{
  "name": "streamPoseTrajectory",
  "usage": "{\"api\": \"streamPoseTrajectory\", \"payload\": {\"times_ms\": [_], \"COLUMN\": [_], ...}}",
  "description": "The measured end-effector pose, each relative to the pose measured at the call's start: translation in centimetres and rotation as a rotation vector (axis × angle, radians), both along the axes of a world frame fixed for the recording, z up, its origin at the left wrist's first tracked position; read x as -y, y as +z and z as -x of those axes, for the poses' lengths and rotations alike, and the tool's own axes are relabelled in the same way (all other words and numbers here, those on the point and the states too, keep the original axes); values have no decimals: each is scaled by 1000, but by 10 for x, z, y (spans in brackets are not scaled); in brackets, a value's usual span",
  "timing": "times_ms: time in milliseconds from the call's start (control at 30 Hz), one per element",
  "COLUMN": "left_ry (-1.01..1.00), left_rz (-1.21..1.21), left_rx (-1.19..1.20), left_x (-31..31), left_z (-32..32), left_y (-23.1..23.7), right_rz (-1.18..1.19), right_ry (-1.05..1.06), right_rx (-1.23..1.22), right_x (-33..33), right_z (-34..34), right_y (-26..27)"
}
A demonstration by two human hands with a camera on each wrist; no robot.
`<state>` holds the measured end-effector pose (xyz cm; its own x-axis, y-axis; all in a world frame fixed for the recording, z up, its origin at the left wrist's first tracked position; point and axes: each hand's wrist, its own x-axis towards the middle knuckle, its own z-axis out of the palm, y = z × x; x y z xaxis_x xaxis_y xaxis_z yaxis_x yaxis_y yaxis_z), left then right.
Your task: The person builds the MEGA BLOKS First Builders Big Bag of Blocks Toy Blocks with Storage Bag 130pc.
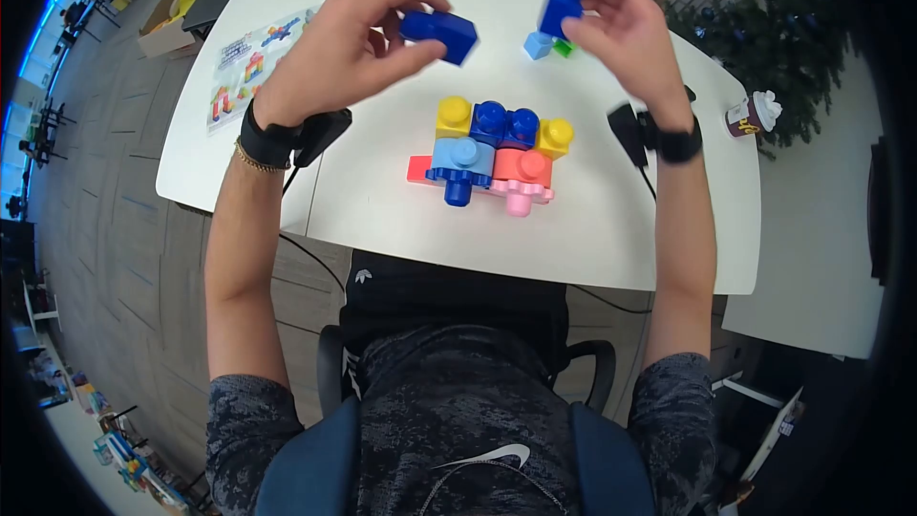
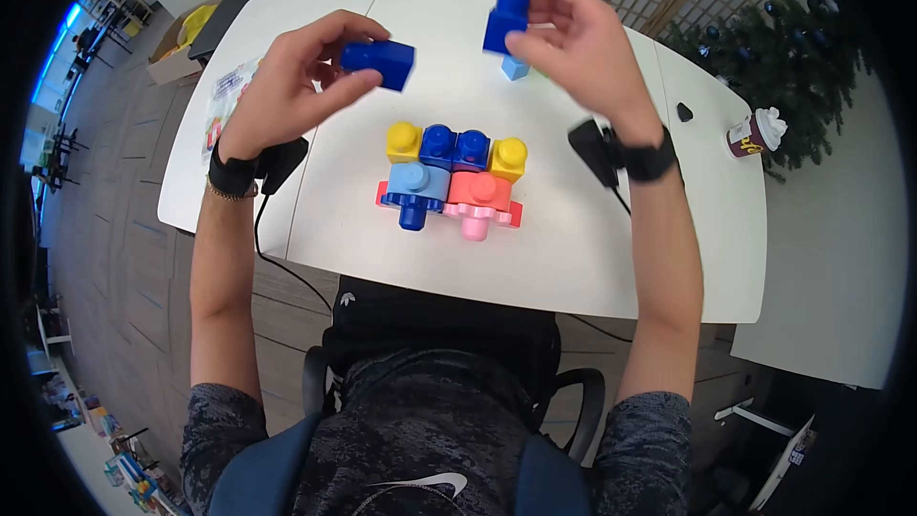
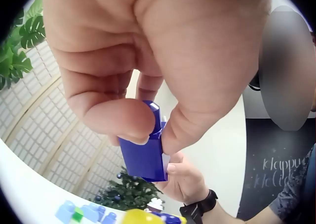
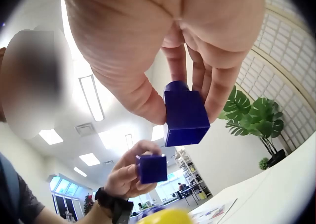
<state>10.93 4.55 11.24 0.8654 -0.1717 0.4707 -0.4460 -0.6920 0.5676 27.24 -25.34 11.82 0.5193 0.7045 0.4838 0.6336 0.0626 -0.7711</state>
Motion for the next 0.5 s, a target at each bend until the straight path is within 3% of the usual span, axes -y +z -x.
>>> {"api": "streamPoseTrajectory", "payload": {"times_ms": [67, 200, 400, 500], "left_ry": [-145, -234, -217, -197], "left_rz": [-90, -123, -251, -316], "left_rx": [56, 74, 124, 30], "left_x": [18, 49, 61, 65], "left_z": [10, 12, 1, 6], "left_y": [17, 20, 11, 23], "right_rz": [7, 13, 40, 107], "right_ry": [-16, 17, 22, -9], "right_rx": [26, -6, -102, 54], "right_x": [17, 26, 26, 26], "right_z": [40, 85, 92, 96], "right_y": [4, -7, -27, -17]}}
